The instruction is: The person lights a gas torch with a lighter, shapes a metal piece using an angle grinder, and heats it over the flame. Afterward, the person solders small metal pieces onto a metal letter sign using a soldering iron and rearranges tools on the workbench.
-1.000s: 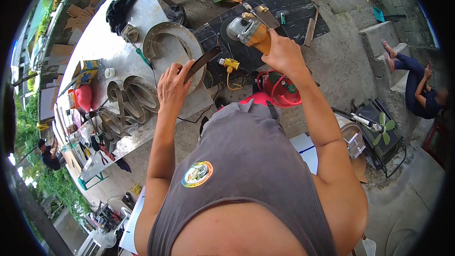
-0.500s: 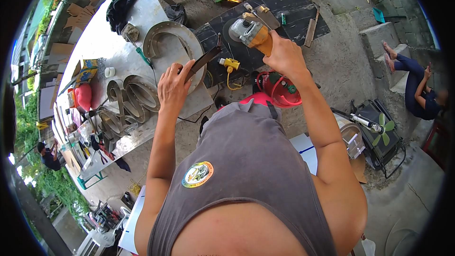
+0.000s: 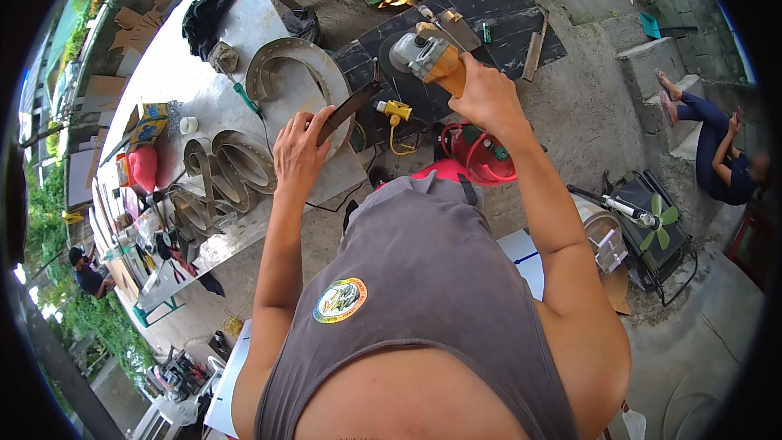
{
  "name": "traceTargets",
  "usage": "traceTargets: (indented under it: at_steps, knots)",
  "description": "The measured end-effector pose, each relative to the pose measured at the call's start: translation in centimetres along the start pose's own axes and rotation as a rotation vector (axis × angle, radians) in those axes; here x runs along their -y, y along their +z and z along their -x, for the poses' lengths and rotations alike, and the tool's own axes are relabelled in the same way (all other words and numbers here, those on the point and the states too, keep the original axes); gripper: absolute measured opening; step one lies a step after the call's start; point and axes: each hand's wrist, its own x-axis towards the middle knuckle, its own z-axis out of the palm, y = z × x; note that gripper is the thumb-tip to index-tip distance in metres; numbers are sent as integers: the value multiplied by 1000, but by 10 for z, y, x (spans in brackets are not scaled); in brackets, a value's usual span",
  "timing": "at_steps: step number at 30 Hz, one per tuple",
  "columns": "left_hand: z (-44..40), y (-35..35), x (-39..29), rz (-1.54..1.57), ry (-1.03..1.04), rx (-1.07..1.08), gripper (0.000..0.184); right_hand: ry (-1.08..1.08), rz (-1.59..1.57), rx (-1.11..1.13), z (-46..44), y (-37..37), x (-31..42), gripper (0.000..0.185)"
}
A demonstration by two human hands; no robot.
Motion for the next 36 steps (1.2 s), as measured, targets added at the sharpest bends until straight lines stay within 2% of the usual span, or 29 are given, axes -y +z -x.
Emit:
traceTargets:
  at_steps: [3,5,6,7,8,9,10,11,13,14,21,25,36]
  knots:
    - [9,14,18,122,14,-22,60,32,-68,-51,-3,1,-10,67]
    - [14,23,25,223,33,-49,57,53,-184,-96,-10,13,-28,74]
    - [18,24,26,673,-165,69,51,52,-184,-99,-14,21,-38,74]
    - [21,27,26,1120,-366,191,46,20,-379,-59,-18,27,-47,70]
    - [23,32,26,1119,-363,189,46,-12,-574,-16,-21,33,-54,66]
    - [24,38,24,1439,-450,180,42,-13,-574,-19,-21,36,-53,66]
    - [24,43,21,1759,-535,169,40,11,-797,61,-19,38,-51,60]
    - [24,49,17,1760,-530,170,40,35,-1018,143,-18,41,-49,55]
    - [20,57,4,1948,-621,138,37,27,-1097,188,-19,54,-49,50]
    - [17,62,-3,1997,-643,112,35,19,-1174,238,-19,61,-49,45]
    - [-2,86,-30,2036,-592,136,33,74,-1310,359,-20,80,-38,44]
    - [-7,95,-40,2024,-621,131,39,69,-1323,372,-20,84,-35,44]
    - [-11,96,-54,2038,-651,133,37,80,-1338,380,-21,94,-36,46]
